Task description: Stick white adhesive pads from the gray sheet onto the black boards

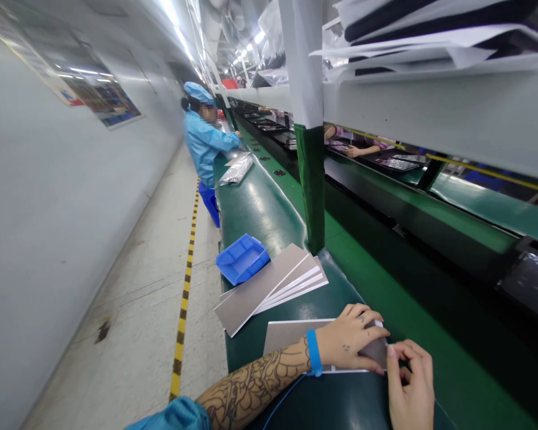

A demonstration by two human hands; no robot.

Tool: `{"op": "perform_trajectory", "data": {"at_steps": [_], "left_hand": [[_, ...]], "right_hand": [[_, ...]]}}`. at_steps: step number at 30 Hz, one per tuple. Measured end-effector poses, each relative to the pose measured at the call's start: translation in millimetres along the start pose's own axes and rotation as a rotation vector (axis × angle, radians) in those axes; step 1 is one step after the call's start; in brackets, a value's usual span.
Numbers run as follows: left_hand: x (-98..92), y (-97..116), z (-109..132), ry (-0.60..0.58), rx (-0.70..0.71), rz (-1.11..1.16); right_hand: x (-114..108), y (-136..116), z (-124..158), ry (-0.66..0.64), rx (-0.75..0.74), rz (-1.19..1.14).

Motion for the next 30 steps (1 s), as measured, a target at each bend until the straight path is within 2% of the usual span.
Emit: {"op": "perform_trajectory", "data": {"at_steps": [30], "left_hand": [[2.2, -1.2, 0.0, -0.004, -0.006, 0.007]], "right_hand": [[-0.5, -1.7, -0.6, 0.004, 0.001, 0.006]]}}
Point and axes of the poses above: each hand's wrist, its own z-axis away from the middle knuckle, its own x-axis out of the palm, y = z × x, the point moved 9 cm from there along -z, towards the middle knuckle, and after that the axes turned 6 degrees about -y, right-handed, at the moved point
